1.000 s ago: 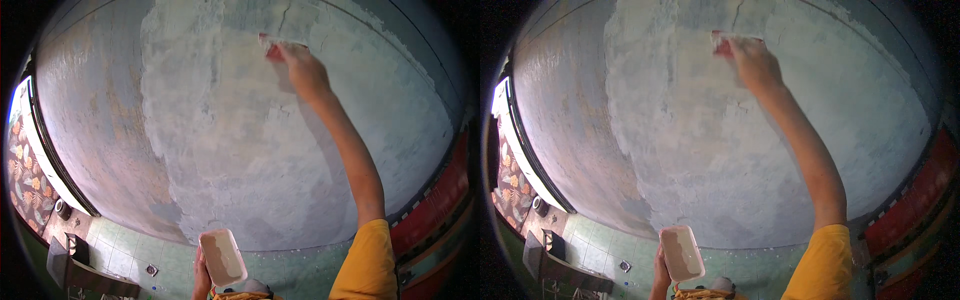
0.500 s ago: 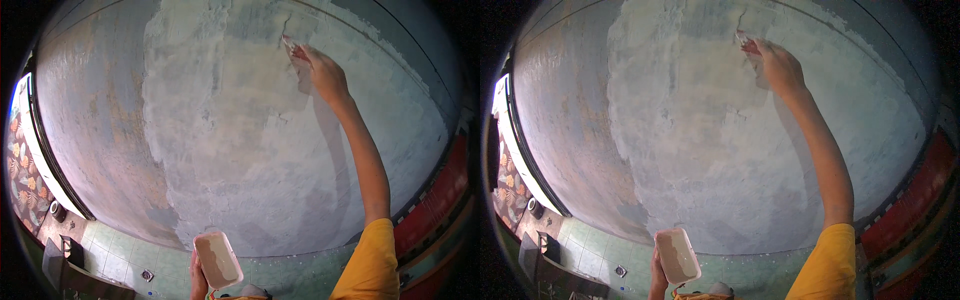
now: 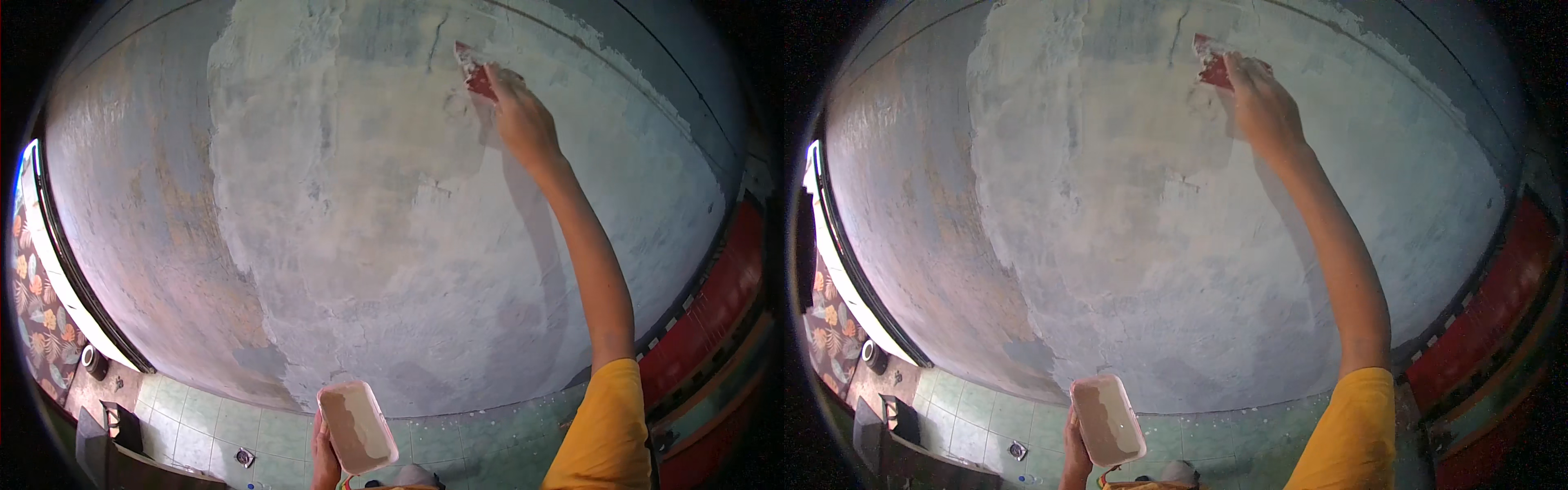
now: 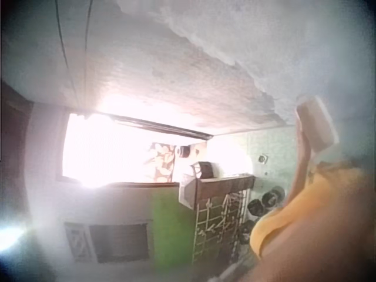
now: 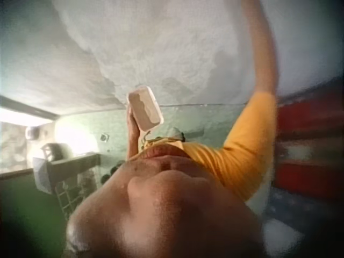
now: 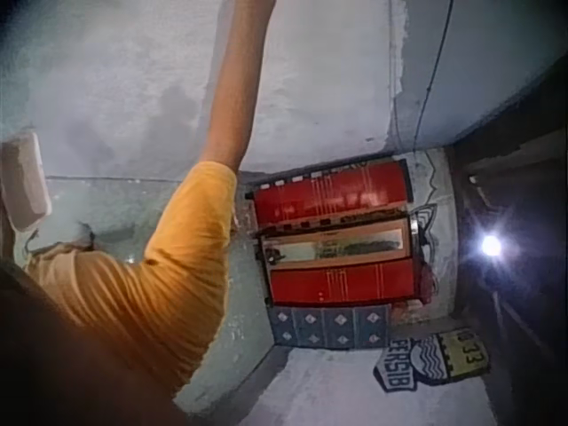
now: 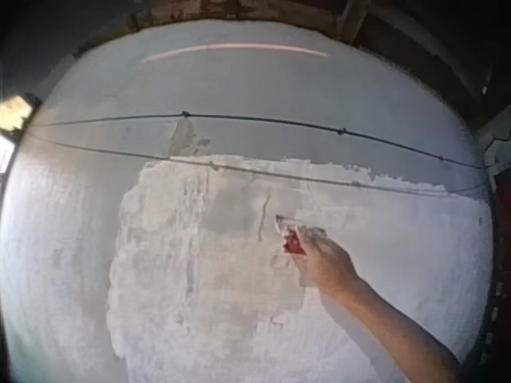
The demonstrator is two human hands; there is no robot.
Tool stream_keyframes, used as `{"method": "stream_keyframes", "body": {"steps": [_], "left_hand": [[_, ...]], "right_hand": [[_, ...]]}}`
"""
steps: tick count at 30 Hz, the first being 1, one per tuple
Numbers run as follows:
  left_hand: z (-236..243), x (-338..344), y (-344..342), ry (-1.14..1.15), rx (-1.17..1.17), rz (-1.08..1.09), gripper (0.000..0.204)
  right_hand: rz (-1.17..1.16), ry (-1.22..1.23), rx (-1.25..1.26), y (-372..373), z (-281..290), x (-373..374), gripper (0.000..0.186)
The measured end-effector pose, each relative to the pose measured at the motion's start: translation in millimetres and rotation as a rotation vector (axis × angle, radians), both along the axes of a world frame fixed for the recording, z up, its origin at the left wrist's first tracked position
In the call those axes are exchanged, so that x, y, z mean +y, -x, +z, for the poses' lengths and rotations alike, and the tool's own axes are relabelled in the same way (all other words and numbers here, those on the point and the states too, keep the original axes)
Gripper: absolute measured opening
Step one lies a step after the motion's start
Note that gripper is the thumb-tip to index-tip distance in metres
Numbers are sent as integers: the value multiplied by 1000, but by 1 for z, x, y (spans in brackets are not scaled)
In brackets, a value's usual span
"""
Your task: The person applies wall putty to a wall using a spatula and a plastic container, spreading the white material over the surface.
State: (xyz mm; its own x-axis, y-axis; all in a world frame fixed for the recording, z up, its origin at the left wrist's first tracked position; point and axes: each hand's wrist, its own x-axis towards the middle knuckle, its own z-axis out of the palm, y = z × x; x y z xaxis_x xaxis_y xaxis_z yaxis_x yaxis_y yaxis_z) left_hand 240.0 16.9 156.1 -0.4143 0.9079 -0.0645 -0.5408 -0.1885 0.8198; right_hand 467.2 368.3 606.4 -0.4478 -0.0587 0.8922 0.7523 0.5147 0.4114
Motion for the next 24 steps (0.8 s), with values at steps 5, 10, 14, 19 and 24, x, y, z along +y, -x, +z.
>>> {"method": "stream_keyframes", "body": {"steps": [5, 10, 14, 19, 24], "left_hand": [[-11, -2, 1, -3, 17, -6, 67], [-11, -9, 2, -9, -7, -8, 66], [-11, -6, 4, 18, 21, -1, 64], [-7, -4, 1, -17, 5, 6, 61], [0, -13, -1, -49, 11, 92, 61]], "right_hand": [[-137, 63, -192, 12, -129, 29, 64], [51, 164, -236, 5, -155, -15, 40], [95, 107, -52, 20, -28, -40, 38], [-80, -4, -175, 59, -53, -15, 40], [1, -23, -418, 52, -201, -24, 34]]}}
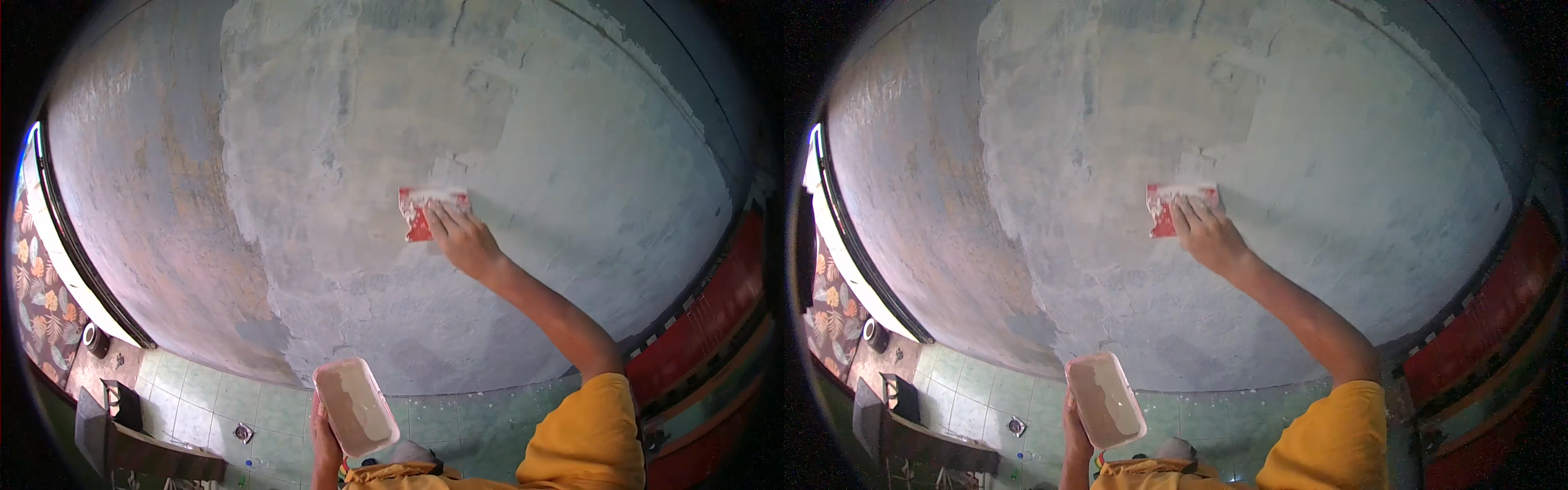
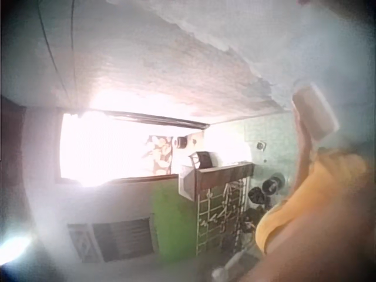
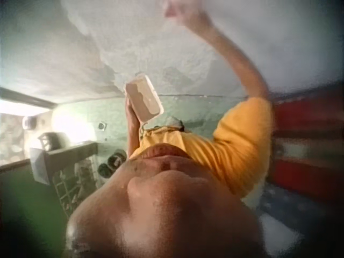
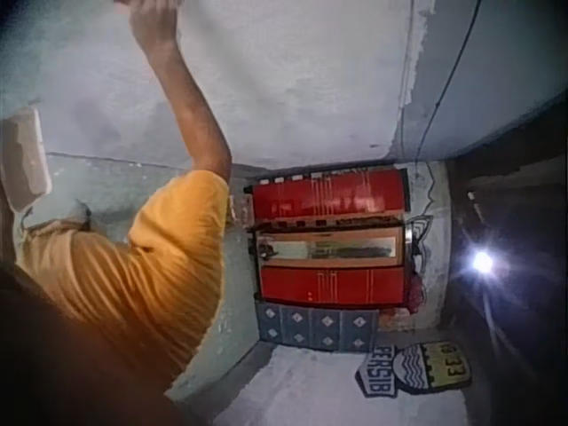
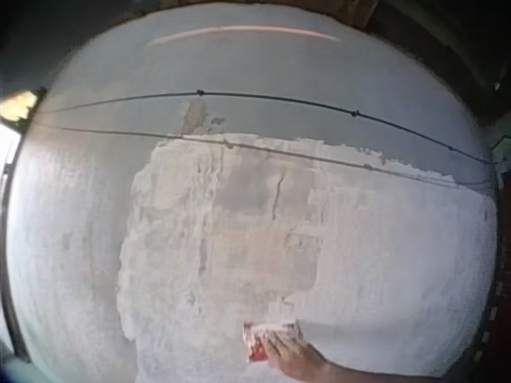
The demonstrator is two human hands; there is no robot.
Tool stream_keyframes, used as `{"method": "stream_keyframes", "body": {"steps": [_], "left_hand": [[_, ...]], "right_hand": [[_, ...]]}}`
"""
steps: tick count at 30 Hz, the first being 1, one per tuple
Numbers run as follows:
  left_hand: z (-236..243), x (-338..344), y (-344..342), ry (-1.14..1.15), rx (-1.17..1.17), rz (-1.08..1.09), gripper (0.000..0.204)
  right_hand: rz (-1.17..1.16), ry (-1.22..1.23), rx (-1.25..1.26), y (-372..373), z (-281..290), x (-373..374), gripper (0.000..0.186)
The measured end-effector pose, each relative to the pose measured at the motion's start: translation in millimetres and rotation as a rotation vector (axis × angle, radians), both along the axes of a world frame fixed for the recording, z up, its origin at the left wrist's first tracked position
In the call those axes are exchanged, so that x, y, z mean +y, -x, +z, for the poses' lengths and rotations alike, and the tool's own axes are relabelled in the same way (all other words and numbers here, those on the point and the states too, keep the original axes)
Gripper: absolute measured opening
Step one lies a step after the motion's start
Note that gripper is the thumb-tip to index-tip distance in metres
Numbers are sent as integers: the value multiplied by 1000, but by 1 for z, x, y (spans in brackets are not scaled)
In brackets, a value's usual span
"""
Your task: The person applies wall putty to a wall using a spatula and a plastic container, spreading the white material over the surface.
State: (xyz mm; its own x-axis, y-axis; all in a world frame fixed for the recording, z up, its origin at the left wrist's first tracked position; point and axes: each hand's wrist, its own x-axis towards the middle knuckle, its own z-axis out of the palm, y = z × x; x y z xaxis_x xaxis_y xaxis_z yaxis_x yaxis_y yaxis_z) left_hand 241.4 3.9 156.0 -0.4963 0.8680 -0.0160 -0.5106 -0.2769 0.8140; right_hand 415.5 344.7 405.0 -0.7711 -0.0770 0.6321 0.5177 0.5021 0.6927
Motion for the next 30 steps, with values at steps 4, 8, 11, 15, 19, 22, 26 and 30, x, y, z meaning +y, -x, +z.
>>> {"method": "stream_keyframes", "body": {"steps": [4, 8, 11, 15, 19, 22, 26, 30], "left_hand": [[-5, -8, 5, 35, -9, -30, 66], [-15, -13, 9, 89, 50, 24, 68], [-8, -12, 11, 132, 63, 42, 67], [15, -3, 7, 86, -46, 18, 64], [17, 17, 14, 83, 42, 62, 62], [38, 26, 8, 41, 107, 65, 63], [43, 33, 6, 90, 88, 8, 65], [41, 28, 3, 80, 166, -32, 69]], "right_hand": [[3, 275, 124, -3, 39, -9, 31], [15, 204, 311, 2, 111, -6, 40], [-78, 53, 155, 1, 44, 0, 50], [51, 381, 152, -14, -84, -18, 35], [27, 1528, 555, -19, -115, -66, 21], [502, 2225, 1193, -6, -131, -136, 24], [466, 2513, 1503, -16, -185, -178, 22], [434, 2324, 1794, -33, -205, -190, 24]]}}
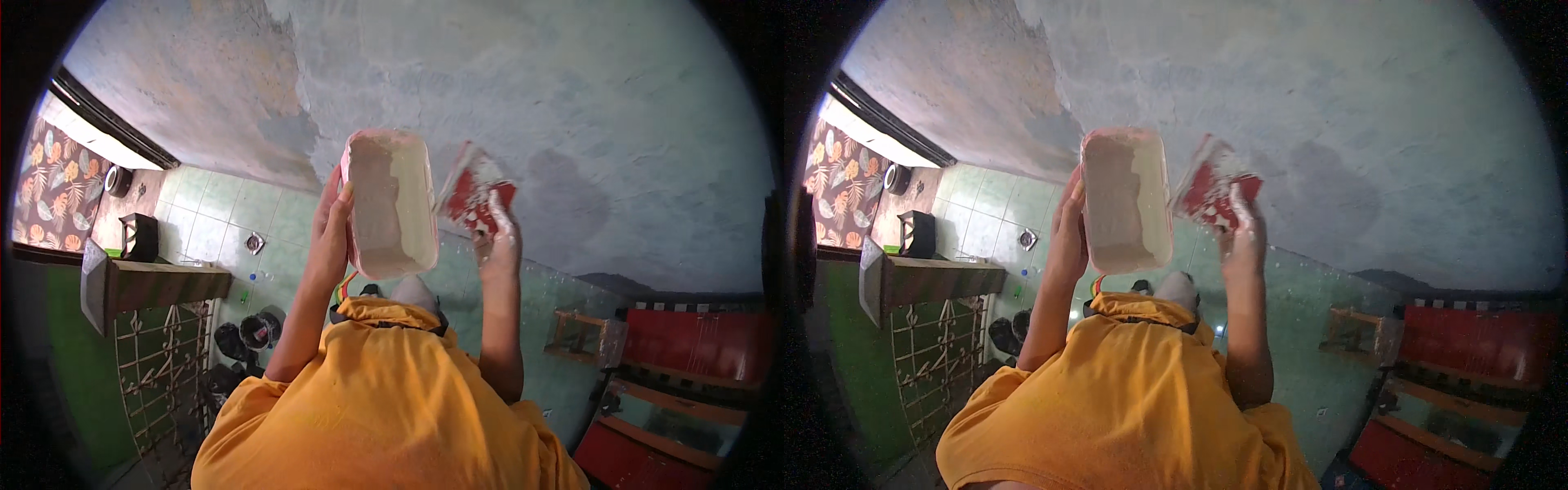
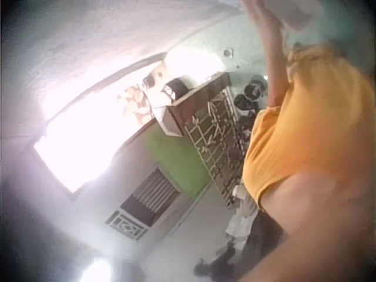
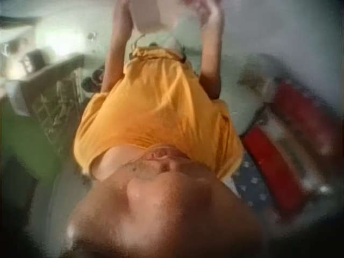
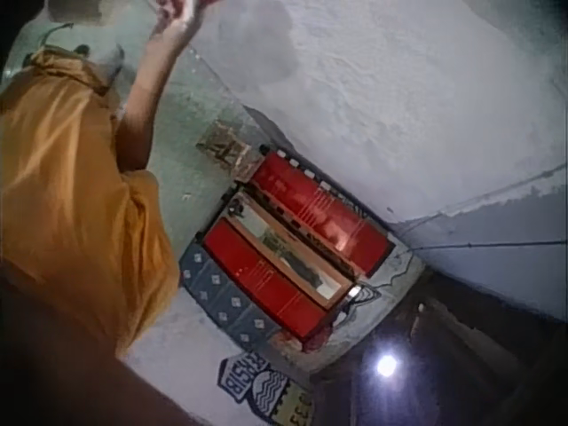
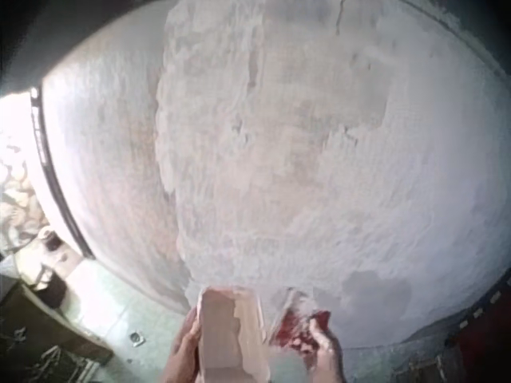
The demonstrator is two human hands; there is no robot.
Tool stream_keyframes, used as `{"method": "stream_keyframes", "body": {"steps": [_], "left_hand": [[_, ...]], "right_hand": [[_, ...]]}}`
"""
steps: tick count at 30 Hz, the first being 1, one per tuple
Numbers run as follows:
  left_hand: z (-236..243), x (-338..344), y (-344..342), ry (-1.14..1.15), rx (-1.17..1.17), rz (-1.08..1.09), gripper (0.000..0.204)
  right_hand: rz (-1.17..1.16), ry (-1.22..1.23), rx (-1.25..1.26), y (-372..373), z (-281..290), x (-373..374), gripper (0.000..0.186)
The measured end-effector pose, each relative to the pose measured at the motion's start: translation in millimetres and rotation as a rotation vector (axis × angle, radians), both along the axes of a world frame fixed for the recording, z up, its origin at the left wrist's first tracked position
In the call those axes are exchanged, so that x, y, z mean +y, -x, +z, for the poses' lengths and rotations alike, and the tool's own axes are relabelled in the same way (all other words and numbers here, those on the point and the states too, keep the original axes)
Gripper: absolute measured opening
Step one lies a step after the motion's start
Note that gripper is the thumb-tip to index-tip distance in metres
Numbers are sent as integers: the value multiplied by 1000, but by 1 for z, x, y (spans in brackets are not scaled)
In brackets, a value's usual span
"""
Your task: The person applies wall putty to a wall using a spatula and a plastic container, spreading the white material over the surface.
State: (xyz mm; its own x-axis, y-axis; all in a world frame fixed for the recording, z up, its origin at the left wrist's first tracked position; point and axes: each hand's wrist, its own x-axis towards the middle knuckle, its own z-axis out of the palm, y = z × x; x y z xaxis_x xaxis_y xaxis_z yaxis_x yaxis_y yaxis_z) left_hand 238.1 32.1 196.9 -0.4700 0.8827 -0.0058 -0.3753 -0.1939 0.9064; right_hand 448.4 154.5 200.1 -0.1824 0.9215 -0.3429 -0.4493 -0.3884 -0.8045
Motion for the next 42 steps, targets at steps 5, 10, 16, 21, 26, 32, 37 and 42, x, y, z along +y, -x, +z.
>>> {"method": "stream_keyframes", "body": {"steps": [5, 10, 16, 21, 26, 32, 37, 42], "left_hand": [[-1, -7, -8, 39, -70, 13, 69], [2, -10, -20, 74, -204, -43, 59], [7, -18, -30, 79, -306, -53, 49], [16, -22, -19, 106, -101, -56, 56], [18, -15, -5, 93, 134, -87, 69], [43, -4, 12, 235, 618, -220, 88], [67, 23, 20, 319, 640, -427, 86], [45, 41, 27, 349, 830, -473, 89]], "right_hand": [[-112, -265, -50, -13, 1, -15, 33], [84, -1008, -610, -15, -30, -42, 29], [28, -1257, -877, -14, -87, -29, 50], [26, -1075, -931, -48, -85, 10, 24], [211, -906, -826, -56, 43, 18, 26], [499, -1006, -1097, -47, 84, 20, 31], [675, -958, -1143, -47, 90, 36, 29], [841, -878, -1044, -43, 54, 26, 29]]}}
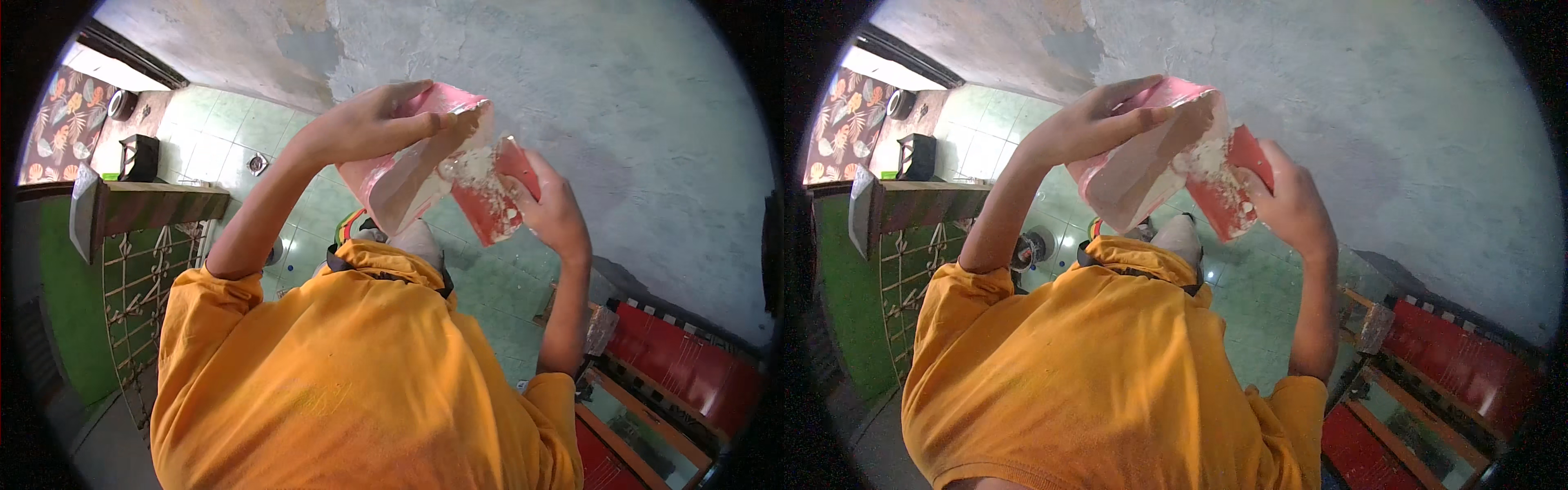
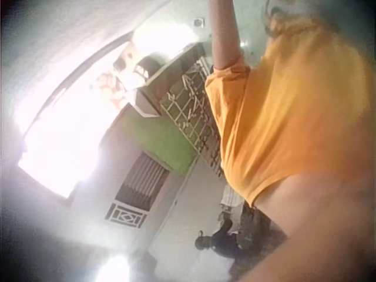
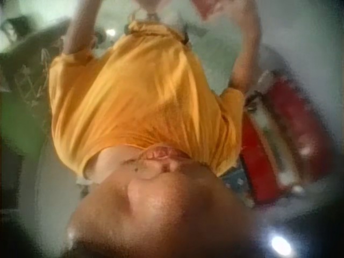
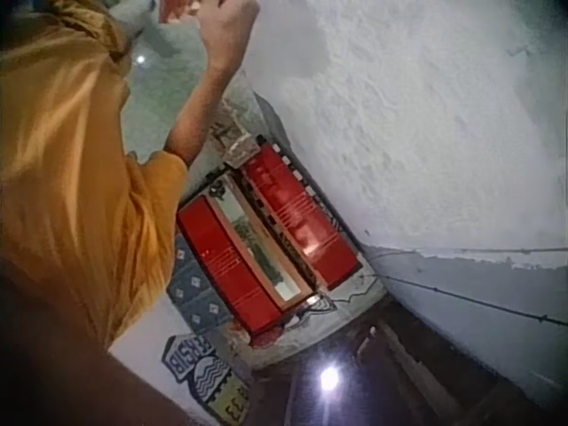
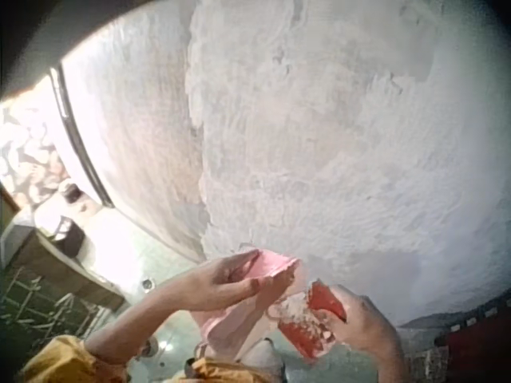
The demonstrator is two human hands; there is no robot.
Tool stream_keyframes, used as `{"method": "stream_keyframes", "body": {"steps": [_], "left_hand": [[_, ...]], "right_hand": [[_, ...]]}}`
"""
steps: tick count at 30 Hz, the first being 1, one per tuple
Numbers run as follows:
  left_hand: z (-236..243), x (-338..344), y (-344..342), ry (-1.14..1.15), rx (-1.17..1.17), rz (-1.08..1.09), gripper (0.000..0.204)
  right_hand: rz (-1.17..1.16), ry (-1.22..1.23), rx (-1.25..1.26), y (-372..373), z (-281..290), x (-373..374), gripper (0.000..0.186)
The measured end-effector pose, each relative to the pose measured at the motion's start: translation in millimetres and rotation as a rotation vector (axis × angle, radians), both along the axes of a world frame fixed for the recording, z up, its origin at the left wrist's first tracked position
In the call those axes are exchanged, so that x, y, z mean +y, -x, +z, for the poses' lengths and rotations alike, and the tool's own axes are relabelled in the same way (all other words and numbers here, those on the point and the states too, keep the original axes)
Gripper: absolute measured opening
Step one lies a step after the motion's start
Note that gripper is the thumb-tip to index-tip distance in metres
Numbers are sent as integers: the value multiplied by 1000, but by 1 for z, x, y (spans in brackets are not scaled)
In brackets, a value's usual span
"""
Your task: The person applies wall putty to a wall using a spatula and a plastic container, spreading the white material over the surface.
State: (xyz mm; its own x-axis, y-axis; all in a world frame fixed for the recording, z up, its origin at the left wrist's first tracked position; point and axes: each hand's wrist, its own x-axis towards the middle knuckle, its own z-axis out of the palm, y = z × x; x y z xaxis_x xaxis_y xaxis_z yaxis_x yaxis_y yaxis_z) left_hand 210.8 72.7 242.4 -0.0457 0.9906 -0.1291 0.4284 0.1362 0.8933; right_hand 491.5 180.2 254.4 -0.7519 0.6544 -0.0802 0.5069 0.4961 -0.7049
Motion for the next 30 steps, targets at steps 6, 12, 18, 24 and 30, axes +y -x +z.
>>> {"method": "stream_keyframes", "body": {"steps": [6, 12, 18, 24, 30], "left_hand": [[-22, 10, 2, 107, -21, -26, 80], [-71, 7, 1, 205, -99, -33, 64], [-86, -7, 9, 258, -334, 67, 64], [-71, -19, -6, 69, -566, 356, 62], [-101, -13, -22, -58, -897, 402, 61]], "right_hand": [[79, 408, 155, 10, -67, -24, 33], [95, 860, 283, 15, -95, -48, 32], [-106, 1192, 426, 3, -128, -62, 36], [-395, 1147, 798, 2, -104, -62, 40], [-434, 693, 1266, 5, -3, 22, 47]]}}
